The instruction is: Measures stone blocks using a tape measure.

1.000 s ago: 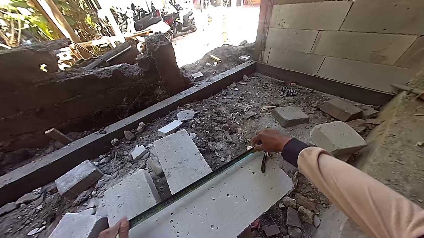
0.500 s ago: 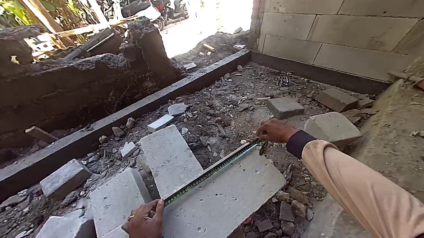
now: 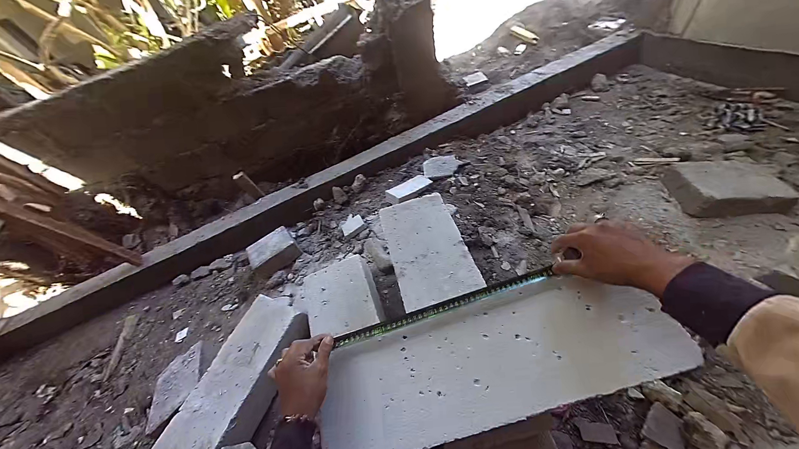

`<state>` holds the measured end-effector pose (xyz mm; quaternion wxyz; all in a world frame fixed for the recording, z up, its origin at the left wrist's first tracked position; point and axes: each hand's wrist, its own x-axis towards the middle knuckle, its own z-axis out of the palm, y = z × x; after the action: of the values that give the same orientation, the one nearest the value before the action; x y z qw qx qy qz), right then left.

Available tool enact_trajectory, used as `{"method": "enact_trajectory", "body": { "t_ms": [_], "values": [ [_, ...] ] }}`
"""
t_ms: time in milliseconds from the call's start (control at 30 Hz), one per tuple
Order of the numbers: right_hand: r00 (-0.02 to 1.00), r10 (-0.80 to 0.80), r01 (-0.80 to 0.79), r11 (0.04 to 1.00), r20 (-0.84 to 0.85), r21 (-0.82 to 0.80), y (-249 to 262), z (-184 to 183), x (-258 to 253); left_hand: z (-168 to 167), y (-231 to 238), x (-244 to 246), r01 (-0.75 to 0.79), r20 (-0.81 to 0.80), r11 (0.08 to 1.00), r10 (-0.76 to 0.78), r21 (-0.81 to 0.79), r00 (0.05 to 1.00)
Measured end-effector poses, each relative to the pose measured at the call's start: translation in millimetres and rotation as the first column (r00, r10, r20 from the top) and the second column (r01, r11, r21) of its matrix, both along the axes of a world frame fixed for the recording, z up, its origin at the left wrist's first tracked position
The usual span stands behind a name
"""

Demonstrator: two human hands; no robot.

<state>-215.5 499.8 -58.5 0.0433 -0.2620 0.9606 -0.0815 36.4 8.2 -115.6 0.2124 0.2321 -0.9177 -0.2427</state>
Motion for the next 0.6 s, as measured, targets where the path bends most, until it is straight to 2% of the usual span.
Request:
{"method": "enact_trajectory", "body": {
  "t_ms": [133,233,400,500,600],
  "values": [
    [1.0,-0.016,0.018,0.999,-0.023,0.046,-27.4,-8.6,15.4,-14.9,-20.2,7.1,-0.058,-0.019,0.995,0.059,0.077,0.998],
    [0.997,0.006,-0.004,1.0,-0.075,0.017,-23.0,-15.5,19.1,-17.1,-23.1,5.5,-0.057,-0.025,0.981,0.063,0.183,0.998],
    [0.999,0.002,0.001,0.995,-0.034,0.101,-14.9,-10.6,24.8,-20.1,-28.1,10.5,-0.04,-0.002,0.936,0.043,0.349,0.999],
    [1.0,-0.007,0.008,0.993,-0.005,0.121,-15.3,-3.1,22.8,-26.0,-24.5,12.1,-0.021,-0.027,0.945,0.031,0.327,0.999],
    [0.998,-0.019,0.012,0.995,0.066,0.095,-12.9,-2.0,17.6,-36.9,-12.7,15.0,-0.006,-0.134,0.952,0.049,0.305,0.99]
  ]
}}
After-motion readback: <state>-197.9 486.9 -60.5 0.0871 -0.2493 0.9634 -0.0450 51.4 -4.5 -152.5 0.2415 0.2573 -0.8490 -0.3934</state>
